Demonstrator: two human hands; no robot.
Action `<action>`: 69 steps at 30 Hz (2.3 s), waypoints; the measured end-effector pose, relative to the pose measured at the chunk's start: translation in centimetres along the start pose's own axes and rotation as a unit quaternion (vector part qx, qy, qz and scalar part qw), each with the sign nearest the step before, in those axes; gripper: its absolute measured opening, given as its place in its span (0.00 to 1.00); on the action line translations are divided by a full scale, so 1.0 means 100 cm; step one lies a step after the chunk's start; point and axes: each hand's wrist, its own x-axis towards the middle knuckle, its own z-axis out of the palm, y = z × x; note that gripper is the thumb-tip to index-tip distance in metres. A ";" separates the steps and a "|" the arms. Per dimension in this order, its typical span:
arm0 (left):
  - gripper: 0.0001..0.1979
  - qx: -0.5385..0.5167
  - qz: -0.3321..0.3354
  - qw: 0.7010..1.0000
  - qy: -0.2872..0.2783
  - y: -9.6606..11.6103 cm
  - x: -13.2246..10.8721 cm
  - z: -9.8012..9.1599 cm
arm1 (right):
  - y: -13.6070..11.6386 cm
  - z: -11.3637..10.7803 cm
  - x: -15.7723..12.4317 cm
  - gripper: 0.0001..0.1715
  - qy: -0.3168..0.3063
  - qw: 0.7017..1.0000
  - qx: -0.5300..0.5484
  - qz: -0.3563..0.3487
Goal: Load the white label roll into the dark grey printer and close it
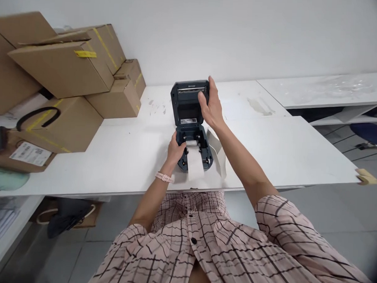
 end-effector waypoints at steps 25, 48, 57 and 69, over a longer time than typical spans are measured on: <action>0.42 0.067 0.069 0.995 0.022 -0.018 -0.001 -0.001 | -0.010 0.020 -0.019 0.20 -0.672 0.738 -0.051 -0.036; 0.34 0.080 0.073 0.994 0.011 -0.022 -0.005 -0.005 | 0.069 -0.192 -0.135 0.32 -0.361 0.865 0.336 0.097; 0.35 0.058 0.066 0.996 0.014 -0.023 -0.003 -0.006 | 0.144 -0.120 -0.131 0.50 -0.313 0.878 0.219 0.287; 0.36 0.034 0.058 0.998 0.018 -0.018 -0.004 -0.004 | 0.129 -0.085 -0.058 0.56 -0.450 0.844 0.142 0.254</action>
